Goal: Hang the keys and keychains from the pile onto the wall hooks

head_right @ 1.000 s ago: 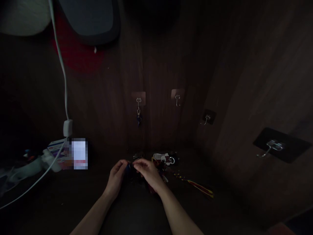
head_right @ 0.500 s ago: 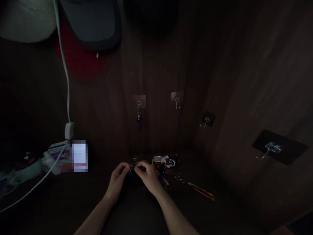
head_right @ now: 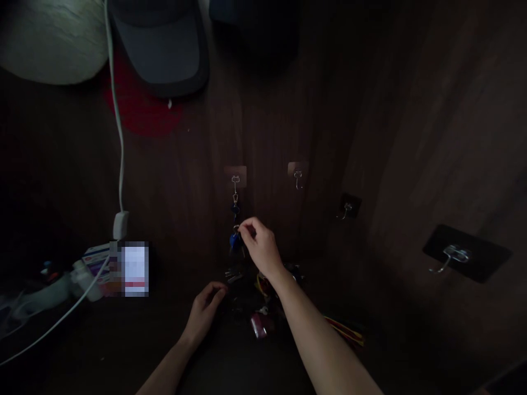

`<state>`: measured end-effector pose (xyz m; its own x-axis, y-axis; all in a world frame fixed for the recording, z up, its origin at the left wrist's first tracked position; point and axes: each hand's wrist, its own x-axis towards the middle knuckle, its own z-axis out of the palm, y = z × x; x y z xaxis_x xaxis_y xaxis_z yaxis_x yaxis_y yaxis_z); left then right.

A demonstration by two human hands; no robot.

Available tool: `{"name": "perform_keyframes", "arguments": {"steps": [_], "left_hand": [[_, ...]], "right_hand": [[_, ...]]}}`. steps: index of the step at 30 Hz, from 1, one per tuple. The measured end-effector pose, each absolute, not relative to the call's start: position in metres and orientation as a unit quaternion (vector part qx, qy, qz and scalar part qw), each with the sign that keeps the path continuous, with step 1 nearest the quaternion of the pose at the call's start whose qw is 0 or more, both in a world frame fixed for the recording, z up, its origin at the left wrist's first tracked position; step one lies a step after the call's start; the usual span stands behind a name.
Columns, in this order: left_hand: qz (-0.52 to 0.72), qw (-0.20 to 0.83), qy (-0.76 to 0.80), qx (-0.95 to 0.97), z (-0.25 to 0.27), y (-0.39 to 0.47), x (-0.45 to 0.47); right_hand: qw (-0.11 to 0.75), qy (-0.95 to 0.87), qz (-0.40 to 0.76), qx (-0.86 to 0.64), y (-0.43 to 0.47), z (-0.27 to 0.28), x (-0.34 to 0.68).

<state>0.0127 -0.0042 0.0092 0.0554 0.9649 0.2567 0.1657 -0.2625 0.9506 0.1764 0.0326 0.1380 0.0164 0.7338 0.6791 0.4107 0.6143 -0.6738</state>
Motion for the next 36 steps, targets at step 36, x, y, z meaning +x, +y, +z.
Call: {"name": "perform_keyframes", "arguments": {"steps": [36], "left_hand": [[0.53, 0.413, 0.461, 0.579, 0.005, 0.003, 0.01]], "right_hand": [[0.593, -0.639, 0.194, -0.449, 0.088, 0.146, 0.18]]}}
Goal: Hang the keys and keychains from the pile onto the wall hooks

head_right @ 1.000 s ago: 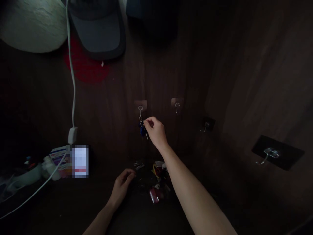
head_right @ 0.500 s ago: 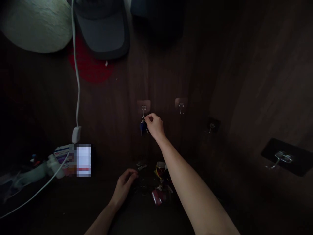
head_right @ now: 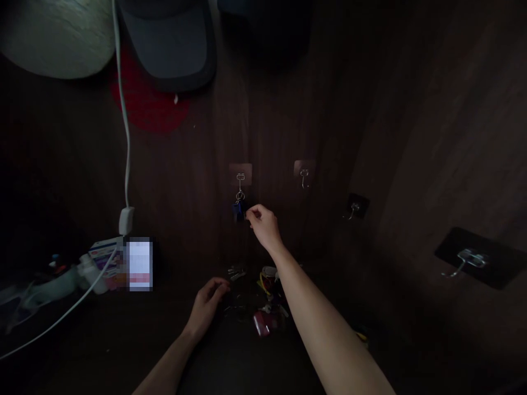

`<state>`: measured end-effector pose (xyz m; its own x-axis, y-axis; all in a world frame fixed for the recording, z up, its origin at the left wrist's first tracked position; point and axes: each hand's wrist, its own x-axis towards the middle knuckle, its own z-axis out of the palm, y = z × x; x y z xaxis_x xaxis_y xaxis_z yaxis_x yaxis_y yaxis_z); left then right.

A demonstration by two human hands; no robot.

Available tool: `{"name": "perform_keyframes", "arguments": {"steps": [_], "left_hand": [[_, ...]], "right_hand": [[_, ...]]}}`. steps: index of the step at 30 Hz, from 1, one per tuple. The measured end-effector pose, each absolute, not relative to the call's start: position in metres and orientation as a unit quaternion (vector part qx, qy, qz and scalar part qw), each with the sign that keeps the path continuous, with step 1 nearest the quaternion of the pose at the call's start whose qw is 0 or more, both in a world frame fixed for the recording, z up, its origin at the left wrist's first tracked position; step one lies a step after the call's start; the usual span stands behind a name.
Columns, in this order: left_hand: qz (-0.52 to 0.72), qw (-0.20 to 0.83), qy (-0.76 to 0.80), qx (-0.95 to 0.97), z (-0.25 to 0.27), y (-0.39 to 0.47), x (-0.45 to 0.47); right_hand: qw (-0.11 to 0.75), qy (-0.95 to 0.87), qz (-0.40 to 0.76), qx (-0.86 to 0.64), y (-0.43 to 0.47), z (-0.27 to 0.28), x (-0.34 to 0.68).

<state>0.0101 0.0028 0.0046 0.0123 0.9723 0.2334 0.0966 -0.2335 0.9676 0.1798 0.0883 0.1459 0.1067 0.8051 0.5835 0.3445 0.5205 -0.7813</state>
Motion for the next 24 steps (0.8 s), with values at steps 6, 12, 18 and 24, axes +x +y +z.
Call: {"name": "perform_keyframes", "arguments": {"steps": [6, 12, 18, 24], "left_hand": [[0.556, 0.4, 0.477, 0.551, -0.003, 0.008, 0.007], [0.582, 0.399, 0.489, 0.513, -0.007, 0.011, 0.006], [0.566, 0.391, 0.483, 0.542, -0.009, 0.011, 0.006], [0.533, 0.378, 0.485, 0.581, -0.004, 0.006, 0.008]], "right_hand": [[0.536, -0.654, 0.223, -0.484, 0.064, 0.106, 0.195], [0.487, -0.662, 0.223, -0.524, 0.04, 0.063, 0.217], [0.453, -0.659, 0.198, -0.567, 0.016, 0.041, 0.244], [0.467, -0.649, 0.165, -0.578, 0.006, 0.016, 0.261]]}}
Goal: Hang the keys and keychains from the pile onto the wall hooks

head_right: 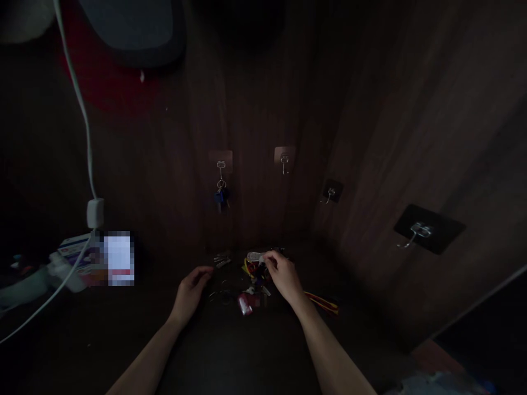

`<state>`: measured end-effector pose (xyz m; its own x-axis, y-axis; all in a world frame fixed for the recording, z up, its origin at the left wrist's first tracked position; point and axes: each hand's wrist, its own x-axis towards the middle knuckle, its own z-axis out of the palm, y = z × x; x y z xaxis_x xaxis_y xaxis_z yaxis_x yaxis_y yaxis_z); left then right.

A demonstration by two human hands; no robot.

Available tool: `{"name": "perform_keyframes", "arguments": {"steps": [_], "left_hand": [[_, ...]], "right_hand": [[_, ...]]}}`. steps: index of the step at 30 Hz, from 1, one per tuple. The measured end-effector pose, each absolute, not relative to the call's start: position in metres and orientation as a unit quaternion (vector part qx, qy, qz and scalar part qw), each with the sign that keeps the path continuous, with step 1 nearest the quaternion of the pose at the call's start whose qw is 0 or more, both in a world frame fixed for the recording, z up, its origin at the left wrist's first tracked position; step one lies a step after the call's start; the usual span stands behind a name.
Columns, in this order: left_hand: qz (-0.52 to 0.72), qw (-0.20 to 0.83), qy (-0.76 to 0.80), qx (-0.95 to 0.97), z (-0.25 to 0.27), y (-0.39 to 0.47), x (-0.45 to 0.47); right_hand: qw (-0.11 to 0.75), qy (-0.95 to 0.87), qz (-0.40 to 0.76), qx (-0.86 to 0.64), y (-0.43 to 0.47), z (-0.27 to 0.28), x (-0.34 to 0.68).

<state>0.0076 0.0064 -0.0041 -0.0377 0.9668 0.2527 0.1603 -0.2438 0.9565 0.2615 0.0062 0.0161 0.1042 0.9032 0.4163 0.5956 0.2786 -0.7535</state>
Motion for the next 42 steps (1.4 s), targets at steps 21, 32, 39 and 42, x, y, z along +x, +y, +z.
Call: {"name": "perform_keyframes", "arguments": {"steps": [21, 32, 39, 42], "left_hand": [[0.364, 0.167, 0.467, 0.789, -0.012, 0.001, 0.012], [0.448, 0.298, 0.468, 0.701, -0.001, -0.002, 0.014], [0.525, 0.439, 0.433, 0.587, 0.005, -0.004, 0.017], [0.523, 0.48, 0.417, 0.568, 0.004, -0.004, 0.02]], "right_hand": [[0.379, -0.821, -0.017, -0.427, -0.012, -0.002, 0.228], [0.357, -0.831, 0.008, -0.427, -0.011, -0.005, 0.222], [0.432, -0.779, 0.115, -0.439, -0.015, 0.002, 0.209], [0.444, -0.758, 0.204, -0.432, -0.019, 0.006, 0.201]]}}
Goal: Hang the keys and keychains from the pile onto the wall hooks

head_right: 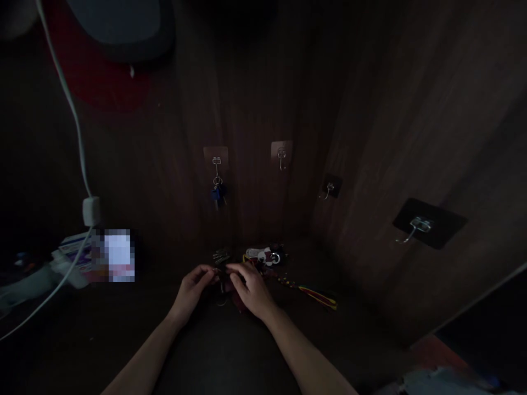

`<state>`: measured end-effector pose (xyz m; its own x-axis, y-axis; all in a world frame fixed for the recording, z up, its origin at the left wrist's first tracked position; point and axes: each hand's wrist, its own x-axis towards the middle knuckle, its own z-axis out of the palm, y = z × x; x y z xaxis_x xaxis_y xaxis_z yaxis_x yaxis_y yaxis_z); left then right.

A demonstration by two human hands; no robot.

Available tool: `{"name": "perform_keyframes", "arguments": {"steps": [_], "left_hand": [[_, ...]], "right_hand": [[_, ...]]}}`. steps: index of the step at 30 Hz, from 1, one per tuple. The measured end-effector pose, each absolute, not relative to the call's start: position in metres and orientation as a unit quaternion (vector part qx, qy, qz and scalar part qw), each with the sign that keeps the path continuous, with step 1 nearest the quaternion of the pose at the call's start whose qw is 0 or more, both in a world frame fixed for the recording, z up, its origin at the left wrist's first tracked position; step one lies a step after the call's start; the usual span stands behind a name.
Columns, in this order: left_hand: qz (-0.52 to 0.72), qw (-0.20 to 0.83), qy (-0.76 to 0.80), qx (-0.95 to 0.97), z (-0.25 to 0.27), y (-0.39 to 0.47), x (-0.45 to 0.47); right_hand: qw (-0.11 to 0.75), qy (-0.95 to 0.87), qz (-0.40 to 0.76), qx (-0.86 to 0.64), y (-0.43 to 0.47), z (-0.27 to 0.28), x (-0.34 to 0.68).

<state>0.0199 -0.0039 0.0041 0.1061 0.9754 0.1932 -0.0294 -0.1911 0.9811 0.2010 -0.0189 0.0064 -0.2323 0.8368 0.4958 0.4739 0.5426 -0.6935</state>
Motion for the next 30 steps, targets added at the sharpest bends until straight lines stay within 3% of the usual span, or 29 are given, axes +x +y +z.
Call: {"name": "perform_keyframes", "arguments": {"steps": [10, 20, 30], "left_hand": [[0.495, 0.524, 0.404, 0.562, 0.008, -0.008, 0.025], [0.474, 0.485, 0.44, 0.589, 0.006, -0.007, 0.022], [0.474, 0.459, 0.448, 0.603, 0.007, -0.007, 0.024]], "right_hand": [[0.484, -0.721, 0.29, -0.402, -0.018, 0.008, 0.189], [0.583, -0.454, 0.559, -0.377, -0.016, 0.014, 0.2], [0.63, -0.445, 0.528, -0.354, -0.01, 0.011, 0.206]]}}
